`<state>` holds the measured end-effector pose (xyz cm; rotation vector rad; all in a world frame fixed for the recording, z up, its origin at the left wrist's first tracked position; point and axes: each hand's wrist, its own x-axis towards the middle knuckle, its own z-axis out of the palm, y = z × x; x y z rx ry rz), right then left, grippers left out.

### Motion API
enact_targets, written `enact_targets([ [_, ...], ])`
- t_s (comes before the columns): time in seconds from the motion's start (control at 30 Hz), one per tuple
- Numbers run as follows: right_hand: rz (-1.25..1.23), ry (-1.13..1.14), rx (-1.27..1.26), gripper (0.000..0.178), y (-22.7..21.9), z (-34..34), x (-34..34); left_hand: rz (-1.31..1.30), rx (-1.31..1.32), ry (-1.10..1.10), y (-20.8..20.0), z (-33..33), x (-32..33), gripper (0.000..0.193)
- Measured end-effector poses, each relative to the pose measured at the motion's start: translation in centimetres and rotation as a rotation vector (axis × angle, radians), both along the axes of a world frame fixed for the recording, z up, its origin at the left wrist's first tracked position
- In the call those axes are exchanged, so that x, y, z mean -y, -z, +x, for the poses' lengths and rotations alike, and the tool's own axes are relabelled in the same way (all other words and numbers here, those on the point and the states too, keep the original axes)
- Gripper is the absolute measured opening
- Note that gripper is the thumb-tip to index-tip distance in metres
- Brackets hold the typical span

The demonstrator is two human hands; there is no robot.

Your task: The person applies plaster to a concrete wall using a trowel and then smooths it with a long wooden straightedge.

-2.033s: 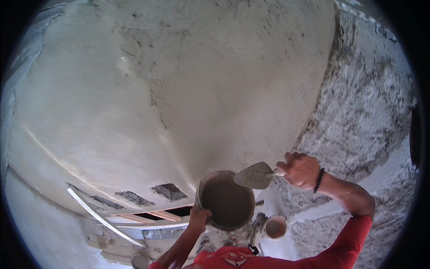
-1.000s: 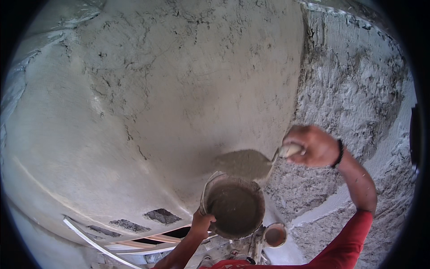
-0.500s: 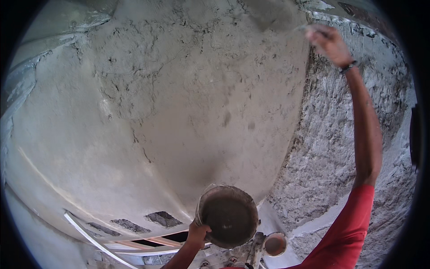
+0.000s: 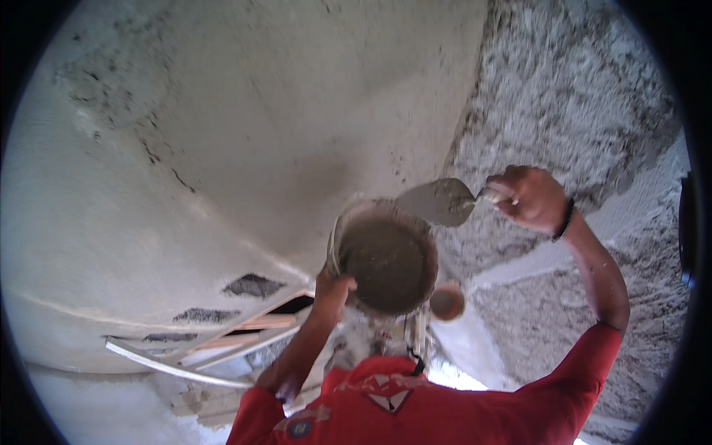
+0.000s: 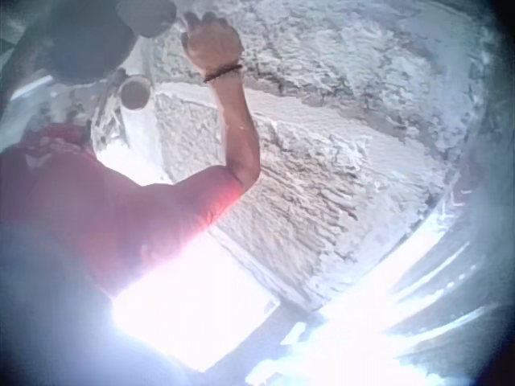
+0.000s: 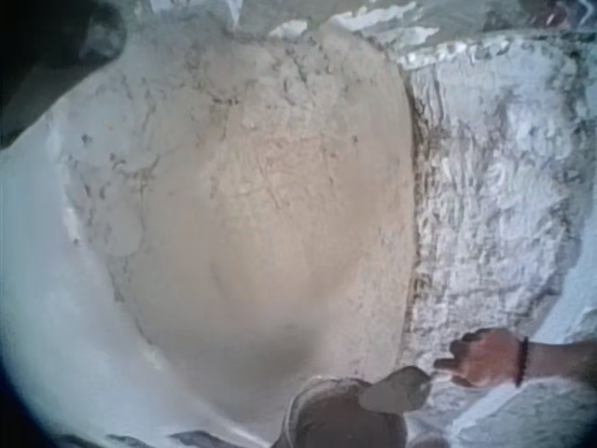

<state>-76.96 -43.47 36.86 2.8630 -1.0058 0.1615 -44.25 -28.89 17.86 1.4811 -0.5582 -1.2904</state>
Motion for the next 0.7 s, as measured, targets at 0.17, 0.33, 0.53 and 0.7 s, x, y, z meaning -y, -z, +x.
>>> enact_targets([
  [0.17,-0.198,-0.001,-0.318,0.029,9.1,2.0,-4.3,-0.038,0.008,0.102,0.5,-0.7,1.3,0.059],
  [0.33,0.272,0.097,-0.284,0.030,14.9,2.9,-6.7,0.099,0.027,0.184,-1.9,-1.5,0.9,0.056],
  [0.53,0.344,0.040,0.153,0.037,16.9,3.6,-7.9,0.020,-0.010,0.142,-0.9,0.2,0.6,0.054],
  [0.7,0.241,0.004,0.201,0.040,14.5,3.2,-5.7,0.083,-0.024,0.111,-3.4,1.2,0.3,0.051],
])
